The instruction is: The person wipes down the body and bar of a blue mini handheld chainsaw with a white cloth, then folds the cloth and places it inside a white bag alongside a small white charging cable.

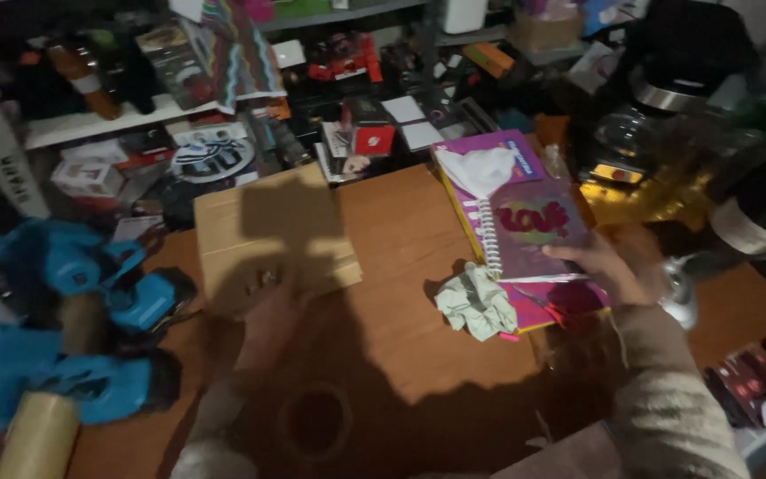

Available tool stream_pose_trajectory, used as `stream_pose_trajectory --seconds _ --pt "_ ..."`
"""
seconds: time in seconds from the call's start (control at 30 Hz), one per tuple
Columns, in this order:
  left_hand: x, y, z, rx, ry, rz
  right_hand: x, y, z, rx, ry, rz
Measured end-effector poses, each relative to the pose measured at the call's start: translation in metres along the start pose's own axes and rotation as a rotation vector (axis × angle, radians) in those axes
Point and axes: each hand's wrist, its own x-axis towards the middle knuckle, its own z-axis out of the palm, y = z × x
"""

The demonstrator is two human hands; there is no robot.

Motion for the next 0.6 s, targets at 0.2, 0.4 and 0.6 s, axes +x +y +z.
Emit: stream_pose_trajectory --seconds 0.2,0.4,0.6 --pt "-0.018 -0.005 0.032 -0.273 0.021 0.071 0.021 0.064 -0.026 0.355 0.008 -0.129" --pt "-0.024 -0.006 0.032 -0.324 0.316 0.121 0.013 0.041 -0.039 0.25 0.118 -0.089" --pt "-0.035 -0.016 -0.003 -0.742 0.109 0.08 -0.07 -0.11 0.065 0.336 -0.048 -0.212"
